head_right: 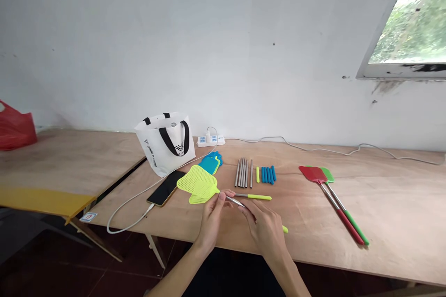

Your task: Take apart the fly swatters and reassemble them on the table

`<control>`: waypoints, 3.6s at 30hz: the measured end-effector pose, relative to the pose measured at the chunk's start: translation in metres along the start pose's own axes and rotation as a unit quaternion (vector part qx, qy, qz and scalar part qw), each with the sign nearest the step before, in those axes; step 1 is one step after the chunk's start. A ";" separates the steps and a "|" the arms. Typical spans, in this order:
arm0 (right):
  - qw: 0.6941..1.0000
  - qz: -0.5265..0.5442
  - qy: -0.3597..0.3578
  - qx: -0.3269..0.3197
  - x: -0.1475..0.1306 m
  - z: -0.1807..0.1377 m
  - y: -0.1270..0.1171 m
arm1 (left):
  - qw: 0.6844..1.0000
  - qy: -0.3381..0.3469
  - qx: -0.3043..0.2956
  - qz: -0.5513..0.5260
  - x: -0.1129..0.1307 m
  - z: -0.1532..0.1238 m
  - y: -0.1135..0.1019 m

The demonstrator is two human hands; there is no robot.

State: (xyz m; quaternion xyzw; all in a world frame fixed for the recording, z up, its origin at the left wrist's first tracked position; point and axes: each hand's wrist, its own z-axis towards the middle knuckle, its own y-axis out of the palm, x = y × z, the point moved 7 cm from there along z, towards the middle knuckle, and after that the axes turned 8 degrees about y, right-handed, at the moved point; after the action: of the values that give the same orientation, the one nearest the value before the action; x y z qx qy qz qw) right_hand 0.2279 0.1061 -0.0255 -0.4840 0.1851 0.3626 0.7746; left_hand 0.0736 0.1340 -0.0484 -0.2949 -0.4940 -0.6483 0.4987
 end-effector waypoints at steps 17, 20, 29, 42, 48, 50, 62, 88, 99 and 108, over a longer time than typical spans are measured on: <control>0.995 -0.097 -0.031 0.017 -0.027 -0.003 0.005 | 0.995 0.030 0.014 -0.094 0.025 0.009 -0.007; 0.992 -0.112 -0.054 0.004 -0.019 -0.003 0.008 | 0.987 0.053 0.059 -0.138 0.035 0.015 -0.023; 0.990 -0.140 -0.023 0.023 0.118 0.021 -0.070 | 0.947 0.176 0.218 -0.158 0.093 0.056 -0.132; 0.989 -0.027 0.090 -0.112 0.125 0.015 -0.082 | 0.938 0.217 0.258 -0.079 0.093 0.053 -0.144; 0.992 -0.040 0.044 -0.113 0.076 0.016 -0.054 | 0.963 0.121 0.228 -0.077 0.044 0.039 -0.085; 0.993 -0.038 0.015 -0.111 0.050 0.013 -0.031 | 0.978 0.065 0.177 -0.086 0.018 0.020 -0.048; 0.997 -0.036 -0.010 -0.063 -0.009 -0.008 0.022 | 0.996 -0.027 0.037 -0.076 -0.021 -0.024 0.011; 0.996 -0.088 -0.032 0.008 -0.022 -0.009 0.023 | 1.000 -0.010 -0.009 -0.005 -0.002 -0.019 0.010; 0.988 -0.153 -0.026 -0.019 0.035 0.013 -0.013 | 0.975 0.084 0.125 -0.161 0.039 0.025 -0.046; 0.994 -0.109 0.016 0.019 0.165 0.018 -0.101 | 0.944 0.220 0.199 -0.145 0.118 0.051 -0.134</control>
State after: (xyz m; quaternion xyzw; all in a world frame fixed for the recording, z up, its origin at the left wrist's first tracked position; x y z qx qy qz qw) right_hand 0.4114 0.1582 -0.0600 -0.4920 0.1508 0.2648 0.8155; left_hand -0.0970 0.1413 0.0258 0.0351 -0.5283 -0.6507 0.5443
